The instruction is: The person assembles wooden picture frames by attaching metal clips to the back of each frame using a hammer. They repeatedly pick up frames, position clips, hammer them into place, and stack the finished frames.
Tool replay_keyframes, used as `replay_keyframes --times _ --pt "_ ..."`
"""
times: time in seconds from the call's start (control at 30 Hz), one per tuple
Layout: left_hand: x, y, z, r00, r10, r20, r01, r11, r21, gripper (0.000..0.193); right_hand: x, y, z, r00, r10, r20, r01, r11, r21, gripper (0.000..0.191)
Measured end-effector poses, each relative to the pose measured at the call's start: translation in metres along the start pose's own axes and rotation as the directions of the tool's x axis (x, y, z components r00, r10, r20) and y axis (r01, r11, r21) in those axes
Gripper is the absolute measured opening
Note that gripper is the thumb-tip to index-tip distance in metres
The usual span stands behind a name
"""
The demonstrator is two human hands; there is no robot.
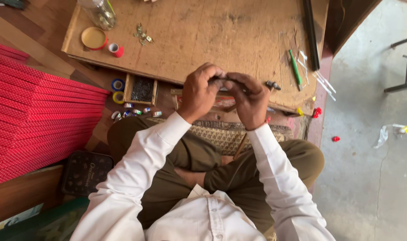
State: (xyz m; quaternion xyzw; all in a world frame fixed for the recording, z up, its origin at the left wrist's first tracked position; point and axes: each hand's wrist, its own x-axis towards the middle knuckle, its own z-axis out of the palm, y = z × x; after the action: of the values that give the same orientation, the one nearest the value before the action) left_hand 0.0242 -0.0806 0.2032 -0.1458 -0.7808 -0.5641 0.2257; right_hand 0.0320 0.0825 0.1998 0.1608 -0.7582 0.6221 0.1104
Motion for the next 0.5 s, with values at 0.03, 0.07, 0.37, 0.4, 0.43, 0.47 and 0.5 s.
replay_keyframes --times 0.03,0.07,0.37,0.4,0.43,0.47,0.5 --pt "0.0 -0.001 -0.001 1.0 -0.017 0.023 0.018 1.0 -0.026 0.013 0.0 0.003 0.0 1.0 0.028 -0.003 -0.028 1.0 0.008 0.019" --pt "0.0 -0.003 -0.001 0.999 -0.033 0.043 0.035 0.998 -0.052 0.014 0.001 0.006 0.001 0.998 0.055 -0.005 -0.055 0.998 0.016 0.017" --pt "-0.037 -0.019 -0.018 0.927 0.324 0.189 -0.374 0.817 0.438 0.022 0.012 0.021 -0.004 0.982 0.144 -0.122 -0.099 0.943 0.318 0.005" --pt "-0.04 -0.023 -0.018 0.92 0.348 0.178 -0.39 0.787 0.479 0.019 0.014 0.021 -0.006 0.977 0.176 -0.116 -0.129 0.935 0.332 0.007" --pt "-0.043 -0.027 -0.018 0.914 0.37 0.168 -0.401 0.756 0.517 0.017 0.015 0.021 -0.008 0.971 0.211 -0.109 -0.162 0.925 0.344 0.009" --pt "-0.045 -0.03 -0.018 0.909 0.388 0.155 -0.405 0.726 0.557 0.016 0.017 0.021 -0.01 0.964 0.247 -0.096 -0.198 0.914 0.355 0.012" --pt "-0.046 -0.033 -0.018 0.907 0.391 0.158 -0.41 0.732 0.544 0.016 0.018 0.02 -0.012 0.965 0.251 -0.074 -0.216 0.923 0.32 0.014"
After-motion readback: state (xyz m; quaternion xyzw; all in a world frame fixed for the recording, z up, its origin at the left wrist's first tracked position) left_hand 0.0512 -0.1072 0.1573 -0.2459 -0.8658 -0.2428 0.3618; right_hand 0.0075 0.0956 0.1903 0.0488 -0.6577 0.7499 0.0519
